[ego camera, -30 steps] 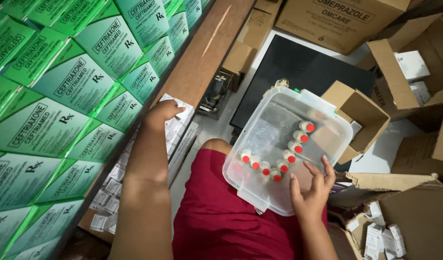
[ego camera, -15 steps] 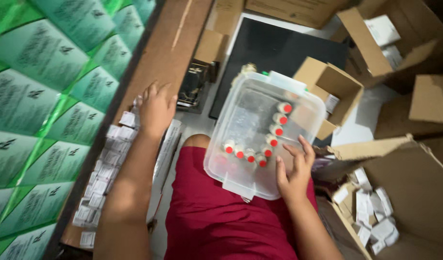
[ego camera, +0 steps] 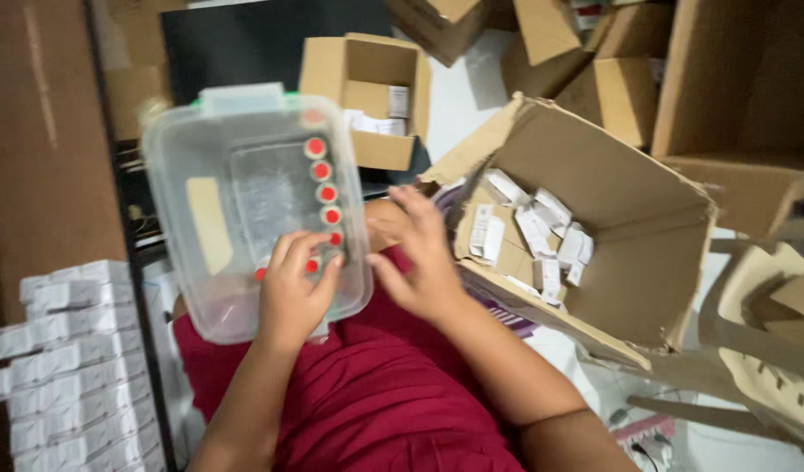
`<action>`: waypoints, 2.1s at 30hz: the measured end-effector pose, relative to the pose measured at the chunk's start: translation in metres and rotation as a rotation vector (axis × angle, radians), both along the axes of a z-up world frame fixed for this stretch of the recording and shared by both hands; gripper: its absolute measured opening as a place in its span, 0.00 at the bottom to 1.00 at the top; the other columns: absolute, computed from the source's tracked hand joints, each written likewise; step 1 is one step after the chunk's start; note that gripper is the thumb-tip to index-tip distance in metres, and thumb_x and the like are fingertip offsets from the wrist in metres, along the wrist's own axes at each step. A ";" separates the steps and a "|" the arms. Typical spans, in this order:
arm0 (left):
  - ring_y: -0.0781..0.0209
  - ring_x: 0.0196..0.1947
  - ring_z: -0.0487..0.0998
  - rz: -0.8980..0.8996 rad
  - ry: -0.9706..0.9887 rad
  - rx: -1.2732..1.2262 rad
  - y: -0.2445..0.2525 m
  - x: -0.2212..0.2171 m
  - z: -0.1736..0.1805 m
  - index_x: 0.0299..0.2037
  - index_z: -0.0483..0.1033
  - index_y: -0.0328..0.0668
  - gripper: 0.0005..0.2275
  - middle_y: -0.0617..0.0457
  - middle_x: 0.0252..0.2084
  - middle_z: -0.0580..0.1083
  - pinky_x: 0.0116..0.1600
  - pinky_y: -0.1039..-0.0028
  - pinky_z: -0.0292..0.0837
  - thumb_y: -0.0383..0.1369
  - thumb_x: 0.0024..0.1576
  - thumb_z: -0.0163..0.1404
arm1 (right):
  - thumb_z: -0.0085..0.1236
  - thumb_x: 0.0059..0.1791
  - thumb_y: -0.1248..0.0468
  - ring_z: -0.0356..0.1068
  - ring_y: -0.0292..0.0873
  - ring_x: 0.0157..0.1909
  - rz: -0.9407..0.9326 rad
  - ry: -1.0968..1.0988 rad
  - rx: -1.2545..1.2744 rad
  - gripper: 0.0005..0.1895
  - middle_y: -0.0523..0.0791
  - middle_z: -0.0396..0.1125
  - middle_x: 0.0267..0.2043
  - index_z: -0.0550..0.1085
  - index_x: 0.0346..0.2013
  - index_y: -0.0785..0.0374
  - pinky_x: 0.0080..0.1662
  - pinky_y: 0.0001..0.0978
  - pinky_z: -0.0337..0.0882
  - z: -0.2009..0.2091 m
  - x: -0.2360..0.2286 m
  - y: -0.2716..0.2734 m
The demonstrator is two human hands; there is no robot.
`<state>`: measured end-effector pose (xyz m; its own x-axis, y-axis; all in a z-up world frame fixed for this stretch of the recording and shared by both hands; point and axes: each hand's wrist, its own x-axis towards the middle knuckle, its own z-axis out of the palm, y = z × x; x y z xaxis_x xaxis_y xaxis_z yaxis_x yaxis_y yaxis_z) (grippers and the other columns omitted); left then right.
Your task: The person sits on the floor and repeatedly picks small white medicine boxes from a cardboard box, opens them, removes the bottles, and places the bottles into a clear plastic container. Empty boxes are discarded back into the cardboard box.
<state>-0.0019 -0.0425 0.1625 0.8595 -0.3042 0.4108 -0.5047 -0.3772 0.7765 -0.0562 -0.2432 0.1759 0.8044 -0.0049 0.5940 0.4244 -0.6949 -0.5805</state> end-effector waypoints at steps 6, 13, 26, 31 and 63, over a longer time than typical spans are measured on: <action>0.59 0.42 0.77 0.021 0.226 -0.026 0.010 0.002 -0.041 0.49 0.76 0.35 0.13 0.47 0.45 0.75 0.48 0.71 0.74 0.25 0.54 0.59 | 0.62 0.49 0.67 0.73 0.51 0.53 -0.293 0.180 0.029 0.10 0.51 0.71 0.48 0.75 0.44 0.63 0.55 0.38 0.73 -0.008 -0.021 -0.142; 0.68 0.43 0.77 0.008 0.582 -0.297 0.010 0.009 -0.079 0.52 0.74 0.34 0.14 0.52 0.45 0.76 0.51 0.78 0.74 0.25 0.57 0.58 | 0.68 0.43 0.50 0.73 0.55 0.50 -0.333 1.187 -0.320 0.24 0.54 0.74 0.46 0.75 0.49 0.59 0.52 0.45 0.71 -0.156 0.016 -0.295; 0.64 0.42 0.79 0.091 0.608 -0.100 0.012 0.009 -0.070 0.52 0.75 0.36 0.15 0.50 0.44 0.77 0.49 0.74 0.75 0.28 0.55 0.58 | 0.74 0.39 0.52 0.73 0.59 0.55 -0.609 1.172 -0.092 0.42 0.62 0.71 0.52 0.68 0.56 0.78 0.56 0.42 0.72 -0.320 0.024 -0.265; 0.63 0.45 0.77 0.068 0.470 -0.113 0.015 0.008 -0.081 0.51 0.75 0.34 0.14 0.50 0.47 0.76 0.52 0.73 0.74 0.25 0.55 0.58 | 0.69 0.39 0.55 0.73 0.57 0.56 -0.445 1.259 -0.349 0.33 0.57 0.73 0.54 0.74 0.56 0.64 0.56 0.45 0.72 -0.255 0.041 -0.304; 0.54 0.62 0.74 0.117 0.128 -0.481 0.017 -0.031 -0.081 0.71 0.53 0.34 0.39 0.42 0.63 0.69 0.64 0.65 0.72 0.26 0.51 0.64 | 0.67 0.42 0.58 0.73 0.56 0.41 0.168 0.058 -0.031 0.29 0.53 0.69 0.50 0.69 0.54 0.64 0.39 0.46 0.72 -0.040 0.012 0.071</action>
<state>-0.0332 -0.0251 0.0813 0.9290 -0.0054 0.3702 -0.3702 -0.0106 0.9289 -0.0445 -0.1727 0.1360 0.8252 0.1501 0.5446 0.5025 -0.6354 -0.5863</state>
